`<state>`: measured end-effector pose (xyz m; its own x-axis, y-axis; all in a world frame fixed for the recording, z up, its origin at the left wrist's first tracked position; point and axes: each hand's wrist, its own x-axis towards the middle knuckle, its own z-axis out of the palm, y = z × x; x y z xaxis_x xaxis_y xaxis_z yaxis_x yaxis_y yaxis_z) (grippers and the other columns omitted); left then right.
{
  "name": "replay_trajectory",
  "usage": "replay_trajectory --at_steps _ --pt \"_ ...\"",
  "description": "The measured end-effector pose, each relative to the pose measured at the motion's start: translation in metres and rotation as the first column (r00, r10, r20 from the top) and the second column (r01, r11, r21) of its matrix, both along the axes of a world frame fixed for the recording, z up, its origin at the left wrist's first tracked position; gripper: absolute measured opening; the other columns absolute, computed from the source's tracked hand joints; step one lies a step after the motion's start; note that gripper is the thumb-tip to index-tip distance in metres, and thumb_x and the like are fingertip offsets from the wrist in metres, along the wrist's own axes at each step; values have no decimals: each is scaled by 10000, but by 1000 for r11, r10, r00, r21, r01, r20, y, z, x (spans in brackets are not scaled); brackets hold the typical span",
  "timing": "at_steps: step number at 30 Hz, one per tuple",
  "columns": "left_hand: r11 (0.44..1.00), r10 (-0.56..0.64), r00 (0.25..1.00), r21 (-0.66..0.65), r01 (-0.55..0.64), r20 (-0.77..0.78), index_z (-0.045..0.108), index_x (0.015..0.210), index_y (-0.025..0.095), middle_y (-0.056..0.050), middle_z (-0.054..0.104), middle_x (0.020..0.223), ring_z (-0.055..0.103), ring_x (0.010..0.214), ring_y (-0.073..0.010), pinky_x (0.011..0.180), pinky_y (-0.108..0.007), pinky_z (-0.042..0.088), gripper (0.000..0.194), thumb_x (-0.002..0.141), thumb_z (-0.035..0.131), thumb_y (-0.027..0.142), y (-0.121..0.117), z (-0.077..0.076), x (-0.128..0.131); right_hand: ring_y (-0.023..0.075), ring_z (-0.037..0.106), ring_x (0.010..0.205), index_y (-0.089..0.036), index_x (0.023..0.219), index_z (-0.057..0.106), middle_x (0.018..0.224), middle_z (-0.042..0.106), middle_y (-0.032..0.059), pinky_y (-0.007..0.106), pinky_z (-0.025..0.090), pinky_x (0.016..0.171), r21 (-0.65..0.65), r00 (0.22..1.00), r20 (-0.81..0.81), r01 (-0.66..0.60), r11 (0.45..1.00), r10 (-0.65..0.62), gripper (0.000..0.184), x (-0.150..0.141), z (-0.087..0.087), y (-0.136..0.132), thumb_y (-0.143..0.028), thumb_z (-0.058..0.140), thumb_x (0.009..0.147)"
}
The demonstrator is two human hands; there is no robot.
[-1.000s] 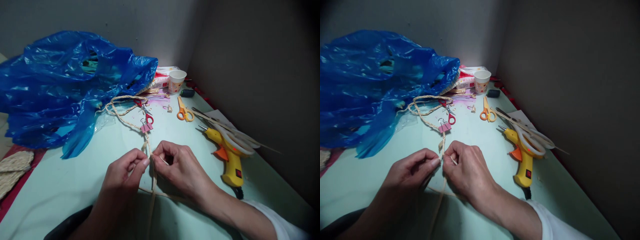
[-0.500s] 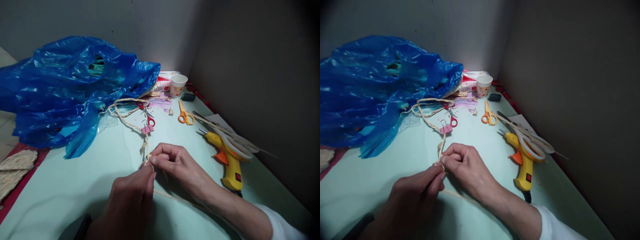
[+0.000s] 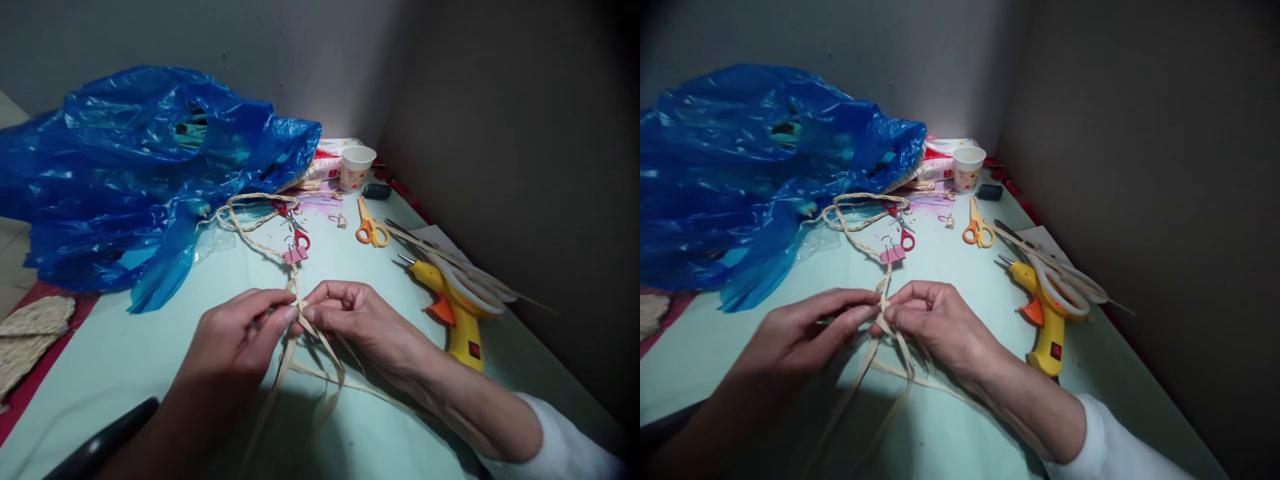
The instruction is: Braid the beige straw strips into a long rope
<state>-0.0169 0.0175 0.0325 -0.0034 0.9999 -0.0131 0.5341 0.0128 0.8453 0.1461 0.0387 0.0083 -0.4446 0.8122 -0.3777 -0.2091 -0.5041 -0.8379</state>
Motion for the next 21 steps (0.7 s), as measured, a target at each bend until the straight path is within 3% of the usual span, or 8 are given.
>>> replay_trajectory --at_steps 2,5,8,11,13,17,21 --pt "955 12 965 -288 67 263 693 737 195 22 573 503 443 401 -104 431 -221 331 150 719 674 343 9 -2 2 74 495 581 -133 819 616 689 624 5 191 339 555 30 999 28 -18 999 18 99 1 0 0 -207 657 770" --pt "876 54 906 -456 159 420 668 695 176 86 408 358 287 313 -53 346 -181 151 129 660 720 289 16 -8 5 62 405 528 -137 855 612 659 577 -19 193 270 509 120 985 166 -68 990 48 98 4 2 0 -219 604 801" --pt "874 83 897 -465 144 434 690 681 164 86 390 350 277 332 -47 347 -172 114 103 635 720 251 18 -11 6 74 392 539 -155 852 617 650 569 -26 204 267 508 276 920 390 -149 949 31 106 5 5 -1 -233 548 836" --pt "879 100 891 -459 129 443 709 657 155 81 398 371 284 367 -44 358 -165 145 110 582 750 224 18 -10 5 92 425 569 -179 837 606 650 592 -28 216 299 535 438 807 589 -261 861 -55 128 5 8 -3 -243 501 874" --pt "876 103 893 -466 127 438 716 646 157 76 412 373 302 377 -48 367 -165 181 119 569 763 234 19 -7 4 94 436 557 -196 937 558 649 607 -45 220 312 546 510 765 635 -310 802 -108 92 5 10 -5 -230 488 888" --pt "849 86 923 -512 129 376 730 649 166 61 451 363 351 376 -62 385 -170 236 110 601 754 263 20 -4 2 100 461 558 -216 1067 416 712 628 -52 228 326 568 555 738 661 -363 748 -132 174 6 14 -9 -206 471 902" --pt "879 3 925 -442 179 381 768 664 182 -10 669 543 538 504 -102 496 -180 391 55 638 726 205 23 -9 -2 123 507 642 -214 990 420 784 624 -10 246 342 597 541 703 699 -398 741 -133 95 7 17 -8 -213 464 906"
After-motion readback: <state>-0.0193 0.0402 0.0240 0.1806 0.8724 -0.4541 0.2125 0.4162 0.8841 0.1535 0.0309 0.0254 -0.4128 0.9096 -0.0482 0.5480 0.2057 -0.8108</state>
